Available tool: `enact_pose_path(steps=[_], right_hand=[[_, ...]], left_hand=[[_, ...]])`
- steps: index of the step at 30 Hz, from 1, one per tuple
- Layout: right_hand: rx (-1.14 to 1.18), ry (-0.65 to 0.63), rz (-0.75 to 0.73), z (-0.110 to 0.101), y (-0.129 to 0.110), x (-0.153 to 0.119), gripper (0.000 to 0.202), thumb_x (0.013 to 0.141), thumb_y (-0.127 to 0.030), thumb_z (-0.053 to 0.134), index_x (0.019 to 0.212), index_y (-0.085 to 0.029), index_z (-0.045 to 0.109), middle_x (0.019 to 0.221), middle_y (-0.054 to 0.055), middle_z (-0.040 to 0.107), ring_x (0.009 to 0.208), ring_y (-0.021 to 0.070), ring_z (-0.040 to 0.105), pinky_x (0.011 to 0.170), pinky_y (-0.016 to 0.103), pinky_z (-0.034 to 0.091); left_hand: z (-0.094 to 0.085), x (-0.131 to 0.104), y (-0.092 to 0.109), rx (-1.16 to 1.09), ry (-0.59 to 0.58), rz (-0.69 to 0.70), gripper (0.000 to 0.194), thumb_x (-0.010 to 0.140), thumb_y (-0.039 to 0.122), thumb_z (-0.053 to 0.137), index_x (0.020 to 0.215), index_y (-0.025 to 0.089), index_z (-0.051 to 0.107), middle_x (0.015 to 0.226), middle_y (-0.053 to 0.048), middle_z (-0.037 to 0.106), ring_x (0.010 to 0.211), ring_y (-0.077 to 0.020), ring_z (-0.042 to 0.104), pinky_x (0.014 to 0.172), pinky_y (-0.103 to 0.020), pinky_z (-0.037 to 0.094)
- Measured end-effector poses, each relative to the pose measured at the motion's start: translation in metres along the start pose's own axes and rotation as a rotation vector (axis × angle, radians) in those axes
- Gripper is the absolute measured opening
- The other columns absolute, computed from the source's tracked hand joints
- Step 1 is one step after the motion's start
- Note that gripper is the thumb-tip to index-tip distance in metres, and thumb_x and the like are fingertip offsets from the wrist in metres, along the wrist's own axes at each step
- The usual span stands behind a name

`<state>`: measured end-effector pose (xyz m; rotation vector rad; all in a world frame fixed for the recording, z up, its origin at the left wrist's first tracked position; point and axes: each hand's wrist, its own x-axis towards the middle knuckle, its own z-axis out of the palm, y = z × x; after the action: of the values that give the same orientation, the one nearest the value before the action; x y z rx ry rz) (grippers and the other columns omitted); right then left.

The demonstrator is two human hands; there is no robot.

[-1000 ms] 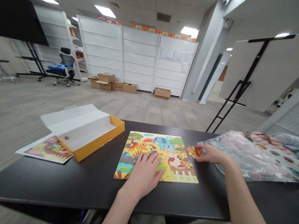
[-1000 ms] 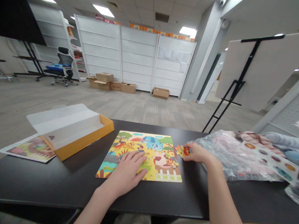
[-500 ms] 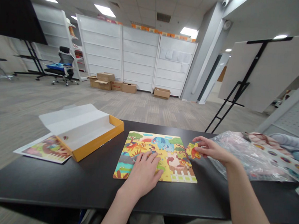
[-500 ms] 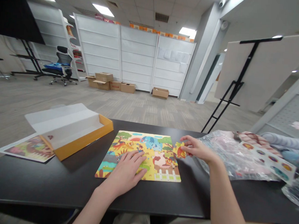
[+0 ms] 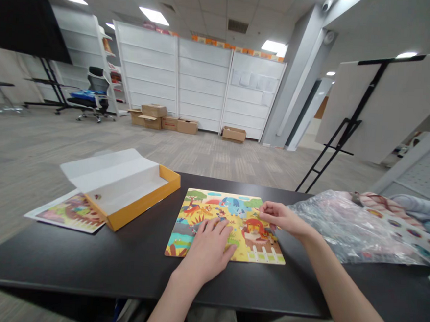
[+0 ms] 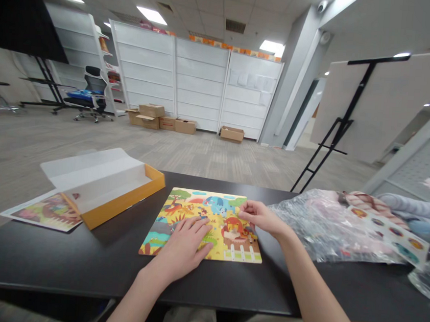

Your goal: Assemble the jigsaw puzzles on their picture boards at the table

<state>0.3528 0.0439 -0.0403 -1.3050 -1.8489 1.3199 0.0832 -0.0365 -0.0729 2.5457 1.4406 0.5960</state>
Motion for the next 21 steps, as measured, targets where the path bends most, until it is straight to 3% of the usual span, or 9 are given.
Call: enact_pose_path(steps=[9, 14, 21], right_hand=[[-0.075, 0.033, 0.077, 0.010, 0.013, 0.011, 0.049, 0.064, -0.055, 0.084, 0.084, -0.017, 0.058, 0.067, -0.002, 0.062, 0.054, 0.0099, 0.053, 0.045, 0.021, 0.039], [-0.167, 0.072, -0.006, 0.007, 0.014, 0.012, 0.042, 0.066, -0.051, 0.083, 0.080, -0.016, 0.062, 0.069, 0.000, 0.064, 0.063, 0.0132, 0.059, 0.057, 0.025, 0.048], [-0.260, 0.081, -0.073, 0.007, 0.016, 0.013, 0.037, 0.070, -0.049, 0.079, 0.081, -0.017, 0.065, 0.074, 0.003, 0.067, 0.069, 0.0166, 0.063, 0.067, 0.030, 0.052]], left_hand=[[0.002, 0.001, -0.001, -0.003, 0.013, 0.002, 0.036, 0.096, 0.036, 0.049, 0.127, 0.022, 0.059, 0.140, -0.006, 0.058, 0.132, -0.0293, 0.045, 0.113, -0.051, 0.034], [0.004, 0.003, 0.009, 0.008, 0.041, 0.009, 0.034, 0.097, 0.034, 0.047, 0.126, 0.021, 0.060, 0.141, -0.007, 0.057, 0.138, -0.0297, 0.038, 0.115, -0.051, 0.031], [0.011, 0.005, 0.020, -0.016, 0.017, 0.076, 0.053, 0.099, 0.049, 0.043, 0.144, 0.022, 0.047, 0.146, -0.007, 0.054, 0.136, -0.0297, 0.040, 0.116, -0.051, 0.029]])
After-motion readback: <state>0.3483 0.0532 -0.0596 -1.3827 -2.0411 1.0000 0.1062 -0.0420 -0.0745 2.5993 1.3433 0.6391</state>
